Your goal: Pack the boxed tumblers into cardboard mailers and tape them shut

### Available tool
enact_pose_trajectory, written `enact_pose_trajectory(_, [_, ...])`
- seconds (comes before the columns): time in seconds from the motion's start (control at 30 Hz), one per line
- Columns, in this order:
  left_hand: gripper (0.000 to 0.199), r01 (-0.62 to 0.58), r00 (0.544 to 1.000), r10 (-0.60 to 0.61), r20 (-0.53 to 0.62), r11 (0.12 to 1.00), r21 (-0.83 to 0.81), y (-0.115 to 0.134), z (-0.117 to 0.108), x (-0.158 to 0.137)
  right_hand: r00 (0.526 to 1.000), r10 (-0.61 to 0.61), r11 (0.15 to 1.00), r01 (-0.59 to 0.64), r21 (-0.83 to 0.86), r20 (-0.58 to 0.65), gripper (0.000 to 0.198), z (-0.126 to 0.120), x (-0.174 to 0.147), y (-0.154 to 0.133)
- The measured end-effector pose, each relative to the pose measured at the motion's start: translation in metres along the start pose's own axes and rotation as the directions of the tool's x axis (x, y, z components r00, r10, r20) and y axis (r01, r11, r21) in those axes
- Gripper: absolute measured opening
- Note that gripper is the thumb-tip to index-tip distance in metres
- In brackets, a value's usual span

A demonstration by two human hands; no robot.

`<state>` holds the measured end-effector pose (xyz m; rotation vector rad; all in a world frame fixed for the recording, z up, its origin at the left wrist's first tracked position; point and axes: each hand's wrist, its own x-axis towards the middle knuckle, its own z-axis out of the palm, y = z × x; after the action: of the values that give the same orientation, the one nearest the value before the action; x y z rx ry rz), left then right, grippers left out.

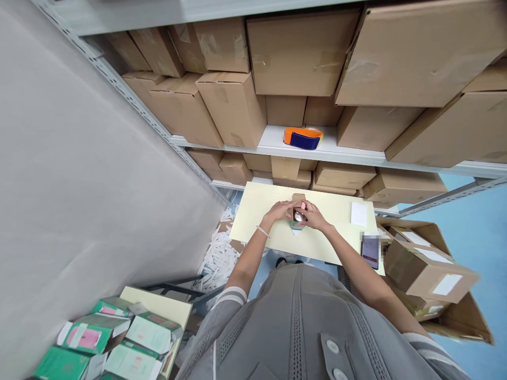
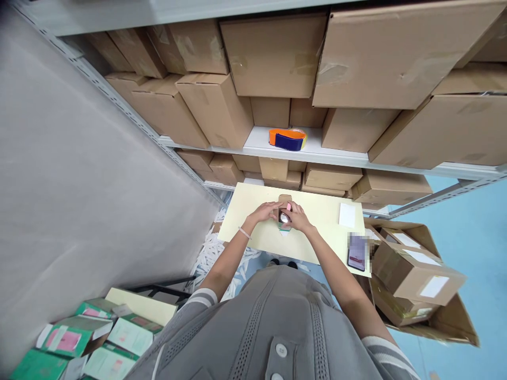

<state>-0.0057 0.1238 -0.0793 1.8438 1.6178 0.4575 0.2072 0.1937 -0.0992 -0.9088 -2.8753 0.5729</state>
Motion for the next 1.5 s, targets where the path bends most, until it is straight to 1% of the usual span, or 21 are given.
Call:
enact_pose_trajectory(0.07, [0.079,-0.011,1.000,0.011,-0.003,1.000,-0.023,-0.002,0.000,0.001,0.999,-0.034,0.995,0.036,0.092,-0.027,0.071,0.000,-0.004,0.002])
enact_pose_trajectory(0.13, [0.079,-0.028,1.000,0.028,-0.012,0.998,-0.049,-0.005,0.001,0.001,0.994,-0.041,0.968,0.065,0.242,-0.101,0.075,-0.001,-0.010,0.005])
enact_pose_trajectory(0.17, [0.078,-0.038,0.999,0.037,-0.023,0.997,-0.067,-0.006,0.002,0.001,0.988,-0.013,0.941,0.064,0.332,-0.155,0.075,0.000,-0.014,0.007])
enact_pose_trajectory(0.2, [0.076,-0.047,0.998,0.044,-0.037,0.995,-0.089,-0.007,0.002,0.001,0.977,0.044,0.903,0.051,0.426,-0.210,0.074,0.001,-0.017,0.010])
enact_pose_trajectory(0.27, [0.071,-0.064,0.997,0.056,-0.057,0.988,-0.138,-0.009,0.003,-0.001,0.932,0.224,0.790,-0.003,0.613,-0.284,0.067,0.006,-0.022,0.016])
enact_pose_trajectory(0.33, [0.069,-0.079,0.996,0.069,-0.061,0.981,-0.179,-0.010,0.003,-0.004,0.875,0.402,0.648,-0.063,0.759,-0.270,0.063,0.012,-0.024,0.022])
enact_pose_trajectory(0.37, [0.070,-0.088,0.995,0.078,-0.058,0.977,-0.193,-0.010,0.003,-0.005,0.856,0.459,0.584,-0.088,0.807,-0.238,0.062,0.016,-0.024,0.024])
enact_pose_trajectory(0.4, [0.072,-0.099,0.995,0.089,-0.054,0.974,-0.205,-0.010,0.003,-0.007,0.847,0.492,0.533,-0.111,0.839,-0.200,0.061,0.020,-0.023,0.026])
enact_pose_trajectory(0.43, [0.074,-0.108,0.994,0.099,-0.053,0.971,-0.215,-0.010,0.003,-0.008,0.850,0.502,0.498,-0.132,0.857,-0.161,0.060,0.023,-0.021,0.026])
enact_pose_trajectory(0.5, [0.075,-0.117,0.993,0.107,-0.058,0.966,-0.231,-0.010,0.003,-0.010,0.866,0.490,0.460,-0.157,0.874,-0.102,0.057,0.028,-0.017,0.026])
enact_pose_trajectory(0.6, [0.068,-0.112,0.992,0.090,-0.093,0.957,-0.269,-0.010,0.008,-0.008,0.884,0.460,0.434,-0.140,0.890,-0.085,0.055,0.029,-0.011,0.022])
enact_pose_trajectory(0.67, [0.063,-0.108,0.989,0.073,-0.125,0.948,-0.300,-0.011,0.012,-0.007,0.886,0.450,0.438,-0.112,0.892,-0.110,0.055,0.028,-0.009,0.020])
enact_pose_trajectory(0.77, [0.060,-0.106,0.984,0.050,-0.170,0.936,-0.337,-0.012,0.018,-0.005,0.883,0.444,0.474,-0.089,0.876,-0.150,0.055,0.025,-0.007,0.019])
enact_pose_trajectory(0.9, [0.057,-0.089,0.978,0.015,-0.208,0.931,-0.354,-0.010,0.022,-0.006,0.885,0.439,0.482,-0.086,0.872,-0.155,0.055,0.022,-0.003,0.017])
enact_pose_trajectory(1.07, [0.054,-0.025,0.966,-0.054,-0.254,0.954,-0.299,0.004,0.027,-0.007,0.861,0.481,0.483,-0.103,0.869,-0.165,0.056,0.024,0.004,0.009])
enact_pose_trajectory(1.17, [0.054,0.019,0.951,-0.101,-0.291,0.962,-0.272,0.014,0.030,-0.005,0.845,0.498,0.511,-0.106,0.853,-0.193,0.056,0.025,0.006,0.006])
enact_pose_trajectory(1.23, [0.055,0.050,0.944,-0.133,-0.302,0.962,-0.267,0.019,0.032,-0.004,0.844,0.493,0.537,-0.104,0.837,-0.212,0.055,0.026,0.007,0.005])
enact_pose_trajectory(1.33, [0.054,0.059,0.939,-0.143,-0.314,0.964,-0.261,0.023,0.032,-0.004,0.845,0.471,0.609,-0.105,0.786,-0.252,0.053,0.022,0.005,0.003])
enact_pose_trajectory(1.43, [0.049,0.031,0.939,-0.125,-0.321,0.959,-0.281,0.023,0.031,-0.004,0.808,0.459,0.736,-0.113,0.667,-0.370,0.050,0.010,0.001,-0.003])
enact_pose_trajectory(1.47, [0.046,0.028,0.939,-0.126,-0.320,0.956,-0.293,0.023,0.031,-0.003,0.792,0.447,0.785,-0.124,0.607,-0.416,0.046,0.005,0.000,-0.007])
enact_pose_trajectory(1.5, [0.043,0.029,0.939,-0.130,-0.319,0.952,-0.305,0.023,0.031,-0.003,0.788,0.418,0.834,-0.136,0.534,-0.452,0.040,-0.001,-0.002,-0.012])
